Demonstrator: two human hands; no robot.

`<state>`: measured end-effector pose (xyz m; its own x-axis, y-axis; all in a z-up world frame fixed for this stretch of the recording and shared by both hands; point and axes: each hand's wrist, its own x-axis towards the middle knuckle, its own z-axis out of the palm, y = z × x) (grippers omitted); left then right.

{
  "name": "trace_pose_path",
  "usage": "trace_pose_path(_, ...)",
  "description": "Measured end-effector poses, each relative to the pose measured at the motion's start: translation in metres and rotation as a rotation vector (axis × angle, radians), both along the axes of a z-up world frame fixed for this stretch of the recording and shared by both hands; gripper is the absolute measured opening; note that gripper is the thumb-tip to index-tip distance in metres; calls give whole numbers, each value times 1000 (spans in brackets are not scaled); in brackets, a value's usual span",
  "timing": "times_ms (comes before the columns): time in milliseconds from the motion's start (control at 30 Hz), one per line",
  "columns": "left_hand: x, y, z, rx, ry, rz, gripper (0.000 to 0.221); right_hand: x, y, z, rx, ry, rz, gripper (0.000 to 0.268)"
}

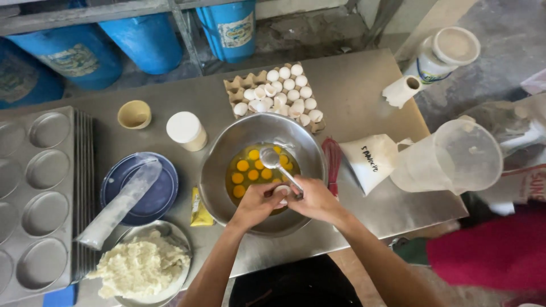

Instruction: The person cracks eggs one at a time into a large metal mixing bowl, tapping each egg with a spoon and pulling the shells apart by hand, discarding shells on the table. After cracking many eggs, the person lifts the bowl and reaches for a plastic pitcher of water.

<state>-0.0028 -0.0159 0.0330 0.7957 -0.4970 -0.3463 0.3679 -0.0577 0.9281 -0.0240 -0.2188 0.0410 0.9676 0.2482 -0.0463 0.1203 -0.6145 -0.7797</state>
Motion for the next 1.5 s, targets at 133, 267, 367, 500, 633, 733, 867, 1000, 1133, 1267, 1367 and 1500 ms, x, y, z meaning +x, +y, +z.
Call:
trace_pose_path(133,7,6,-2,-3,1,-10,37,12,2,-7,-67,131,25,39)
trace_pose_path(267,16,15,9,151,-2,-37,39,21,-2,-9,-123,233,2,30)
trace_pose_path(367,20,21,7,46,-18,-36,40,26,-3,-1,-9,147,-3,37)
trace_pose_path(500,23,22,2,403,-553,-98,39,27,2,16,-64,41,42,27)
trace_pose_path(633,27,23,27,494,-561,-88,31,26,7,20,-90,9,28,44)
trace_pose_path(733,24,25,28,447,-508,23,33,22,17,38,-26,-47,12,38)
trace_pose_path(867,26,27,17,271,-475,53,35,26,22,36,-42,64,-67,33)
trace_pose_path(1000,25,26,6,107,-200,124,42,25,26,34,-46,-68,-38,34)
trace_pose_path(1133,24,33,8,29,-126,219,46,23,36,47,-23,-55,-100,35)
trace_pose_path(1267,23,36,11,67,-127,205,49,22,42,42,101,-193,-21,34)
trace_pose_path(1367,25,36,17,108,-92,168,53,21,51,45,8,-96,-11,31)
trace_pose_path(1500,29,40,19,203,-106,120,58,24,60,42,-5,-167,-24,38)
